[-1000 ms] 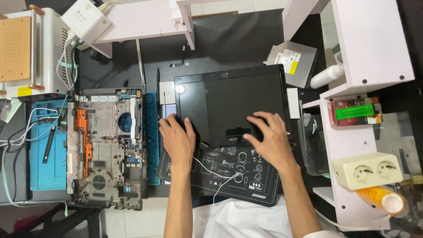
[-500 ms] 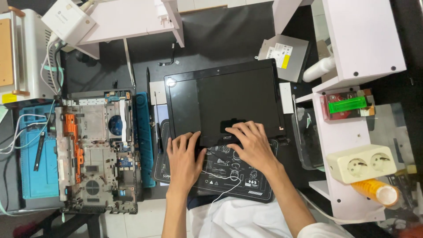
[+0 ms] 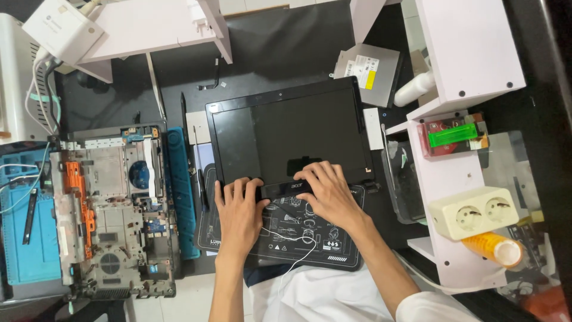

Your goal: The person works on a disassembled laptop, connecting internal cables and adjusting components. They then remove the screen bezel using a prying tool and place the screen assembly on the work mat.

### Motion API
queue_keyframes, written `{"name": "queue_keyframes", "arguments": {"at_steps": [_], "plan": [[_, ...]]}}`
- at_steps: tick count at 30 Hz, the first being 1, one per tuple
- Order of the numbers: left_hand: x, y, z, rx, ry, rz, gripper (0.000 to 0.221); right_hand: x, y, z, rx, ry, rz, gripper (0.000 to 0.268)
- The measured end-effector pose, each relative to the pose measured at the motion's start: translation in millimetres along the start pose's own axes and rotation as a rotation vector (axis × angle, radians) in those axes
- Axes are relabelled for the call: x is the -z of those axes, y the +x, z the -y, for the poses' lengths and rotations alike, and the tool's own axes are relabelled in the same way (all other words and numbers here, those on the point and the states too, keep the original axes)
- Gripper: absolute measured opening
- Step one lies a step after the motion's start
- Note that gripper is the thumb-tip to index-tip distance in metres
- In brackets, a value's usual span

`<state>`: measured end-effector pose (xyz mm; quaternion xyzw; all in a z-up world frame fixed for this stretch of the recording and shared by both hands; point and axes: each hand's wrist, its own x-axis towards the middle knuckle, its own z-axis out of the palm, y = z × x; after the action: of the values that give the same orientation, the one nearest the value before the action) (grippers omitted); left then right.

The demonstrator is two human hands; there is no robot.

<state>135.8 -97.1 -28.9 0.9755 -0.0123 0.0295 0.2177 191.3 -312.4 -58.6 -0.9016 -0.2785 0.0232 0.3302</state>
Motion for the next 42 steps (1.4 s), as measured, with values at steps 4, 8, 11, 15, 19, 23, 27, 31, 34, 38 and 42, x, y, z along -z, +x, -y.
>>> {"name": "queue_keyframes", "arguments": {"at_steps": [4,8,11,15,19,23,27,31,34,38,42], "plan": [[-2,-1,2,-0.006,0.001,-0.002,0.039,0,2,1,-0.014,0.008,0.019,0.042],[-3,0,2,-0.010,-0.006,0.004,0.038,2,3,1,-0.061,0.000,0.077,0.041],[4,-1,0,0.010,-0.047,0.003,0.037,0,0,2,-0.083,0.027,0.075,0.042],[25,-8,3,0.050,-0.146,-0.088,0.032,-2,-3,1,-0.075,0.061,0.015,0.044],[38,-26,20,0.211,-0.165,-0.194,0.024,-1,3,10,-0.056,0.046,-0.005,0.048],[41,-44,34,0.461,-0.064,-0.145,0.025,-9,9,22,-0.002,0.002,0.001,0.050],[39,-51,37,0.467,-0.078,-0.116,0.028,-28,17,35,0.086,0.040,0.011,0.044],[31,-45,37,0.481,-0.026,-0.141,0.029,-48,24,54,0.123,0.077,0.017,0.039],[27,-40,37,0.502,0.005,-0.151,0.028,-54,30,70,0.175,0.100,0.026,0.041],[16,-38,43,0.494,0.057,-0.175,0.027,-60,35,84,0.200,0.175,0.062,0.045],[16,-28,45,0.562,0.103,-0.174,0.022,-67,41,90,0.158,0.275,0.024,0.040]]}}
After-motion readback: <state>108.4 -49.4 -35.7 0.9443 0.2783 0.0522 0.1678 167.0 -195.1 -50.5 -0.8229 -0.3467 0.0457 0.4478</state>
